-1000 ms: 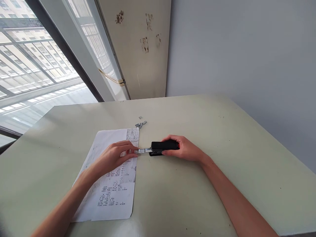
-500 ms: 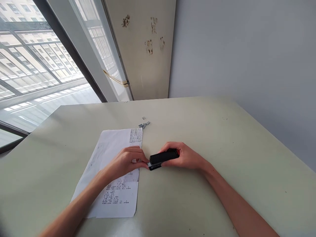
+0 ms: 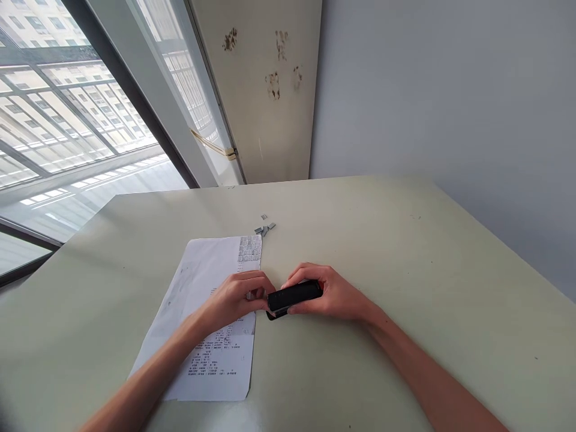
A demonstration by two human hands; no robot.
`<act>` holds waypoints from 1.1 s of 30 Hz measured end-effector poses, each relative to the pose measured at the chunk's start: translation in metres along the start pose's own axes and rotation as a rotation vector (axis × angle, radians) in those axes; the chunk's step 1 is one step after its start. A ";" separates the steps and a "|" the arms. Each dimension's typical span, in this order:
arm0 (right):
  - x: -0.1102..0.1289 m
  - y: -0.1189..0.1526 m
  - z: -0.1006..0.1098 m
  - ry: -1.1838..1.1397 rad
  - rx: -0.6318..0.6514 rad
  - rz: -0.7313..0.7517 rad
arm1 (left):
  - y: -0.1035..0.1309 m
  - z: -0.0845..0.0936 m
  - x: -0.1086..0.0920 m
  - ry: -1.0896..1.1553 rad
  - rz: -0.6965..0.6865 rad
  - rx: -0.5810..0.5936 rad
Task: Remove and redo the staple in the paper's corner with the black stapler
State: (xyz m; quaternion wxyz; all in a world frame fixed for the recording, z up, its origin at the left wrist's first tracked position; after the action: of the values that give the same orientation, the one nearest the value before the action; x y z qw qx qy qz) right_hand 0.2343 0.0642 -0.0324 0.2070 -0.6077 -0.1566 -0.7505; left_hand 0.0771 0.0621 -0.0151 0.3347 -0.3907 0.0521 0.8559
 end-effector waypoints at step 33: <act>-0.002 0.002 0.023 -0.002 -0.082 -0.011 | 0.012 0.104 0.108 -0.435 0.337 -0.383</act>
State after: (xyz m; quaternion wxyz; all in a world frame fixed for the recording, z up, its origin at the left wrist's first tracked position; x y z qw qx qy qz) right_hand 0.2555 0.0736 -0.0290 0.1776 -0.6155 -0.1290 -0.7570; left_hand -0.0466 0.1468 -0.0213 0.1123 -0.2404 -0.1185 0.9568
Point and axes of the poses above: each hand's wrist, its own y-axis away from the middle knuckle, its own z-axis out of the back of the hand, x = y × z, the point moved 9 cm from there along -y, towards the middle knuckle, and after that the axes turned 5 degrees about -x, right-handed, at the moved point
